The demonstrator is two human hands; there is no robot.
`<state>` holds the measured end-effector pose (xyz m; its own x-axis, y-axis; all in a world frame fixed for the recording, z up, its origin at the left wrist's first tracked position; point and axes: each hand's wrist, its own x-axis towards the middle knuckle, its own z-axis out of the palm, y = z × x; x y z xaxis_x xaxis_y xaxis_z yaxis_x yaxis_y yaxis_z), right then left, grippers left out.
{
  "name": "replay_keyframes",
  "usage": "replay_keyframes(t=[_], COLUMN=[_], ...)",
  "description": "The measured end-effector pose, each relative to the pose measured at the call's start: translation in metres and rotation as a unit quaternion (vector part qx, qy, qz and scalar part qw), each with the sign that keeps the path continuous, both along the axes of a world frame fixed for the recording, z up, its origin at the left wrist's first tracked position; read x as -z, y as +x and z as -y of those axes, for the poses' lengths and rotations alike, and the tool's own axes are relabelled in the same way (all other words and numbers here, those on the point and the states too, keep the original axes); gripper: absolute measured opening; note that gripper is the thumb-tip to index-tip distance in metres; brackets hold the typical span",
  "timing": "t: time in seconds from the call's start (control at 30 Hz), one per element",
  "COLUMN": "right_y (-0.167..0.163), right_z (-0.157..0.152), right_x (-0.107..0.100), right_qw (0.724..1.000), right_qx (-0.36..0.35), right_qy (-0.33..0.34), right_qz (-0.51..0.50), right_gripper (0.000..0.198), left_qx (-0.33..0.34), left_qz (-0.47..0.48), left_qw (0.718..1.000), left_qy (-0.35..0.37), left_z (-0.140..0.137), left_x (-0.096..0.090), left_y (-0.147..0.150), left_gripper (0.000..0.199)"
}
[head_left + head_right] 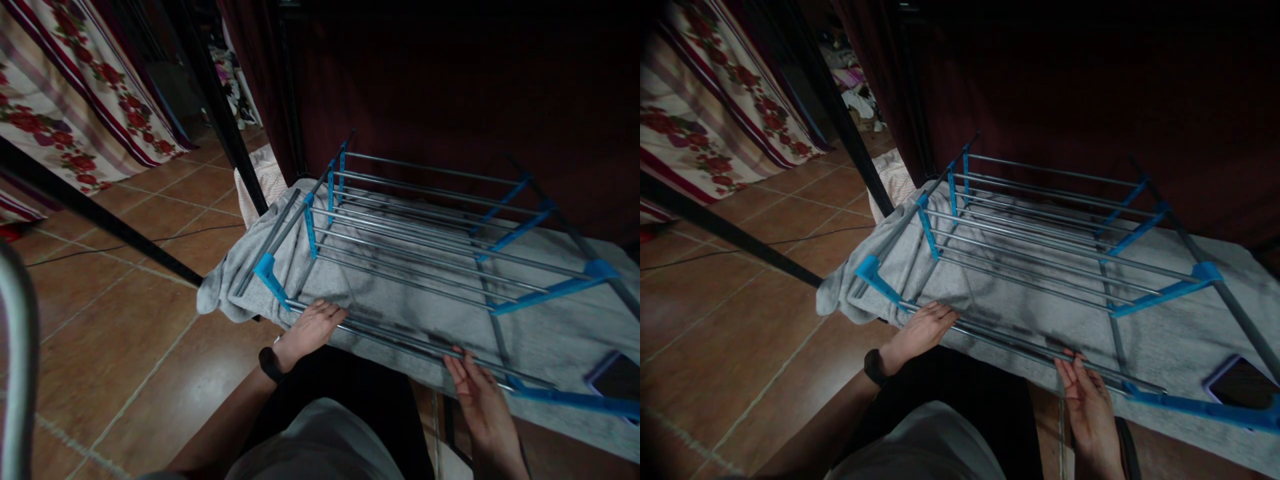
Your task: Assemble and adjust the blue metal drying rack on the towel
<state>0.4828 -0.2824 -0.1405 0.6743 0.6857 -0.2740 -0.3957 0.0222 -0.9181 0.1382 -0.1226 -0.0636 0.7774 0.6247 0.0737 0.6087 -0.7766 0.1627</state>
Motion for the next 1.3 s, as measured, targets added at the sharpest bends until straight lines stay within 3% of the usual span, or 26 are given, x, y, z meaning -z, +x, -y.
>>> replay_keyframes(t=[0.2,0.43,0.6,0.93,1.07,1.3], right_y=[-0.010,-0.030,-0.028,-0.026,-0.025,-0.022], right_z=[-0.005,-0.022,-0.030,-0.037,-0.040,-0.044], right_x=[-0.010,-0.036,-0.037,-0.053,-0.063,-0.071], right_qw=[0.998,0.988,0.985,0.984,0.983,0.980], right_qx=[0.017,0.048,0.053,0.034,0.033,0.009], right_qy=[-0.017,0.057,0.090,0.129,0.143,0.170], right_qz=[-0.053,-0.134,-0.137,-0.121,-0.114,-0.097], right_gripper=[0.031,0.038,0.040,0.044,0.044,0.042], left_qx=[0.010,0.044,0.117,0.119,0.115,0.152], left_qz=[-0.004,0.087,0.137,0.163,0.140,0.142], left_qw=[1.000,0.992,0.979,0.977,0.982,0.977], left_qy=[0.002,0.075,0.097,0.069,0.060,0.038], left_z=[-0.003,-0.020,-0.017,0.007,0.013,0.009], left_x=[0.002,0.021,0.015,-0.012,-0.014,-0.014], left_y=[-0.003,-0.004,0.031,0.143,0.153,0.142], left_gripper=[0.031,0.033,0.034,0.034,0.033,0.034])
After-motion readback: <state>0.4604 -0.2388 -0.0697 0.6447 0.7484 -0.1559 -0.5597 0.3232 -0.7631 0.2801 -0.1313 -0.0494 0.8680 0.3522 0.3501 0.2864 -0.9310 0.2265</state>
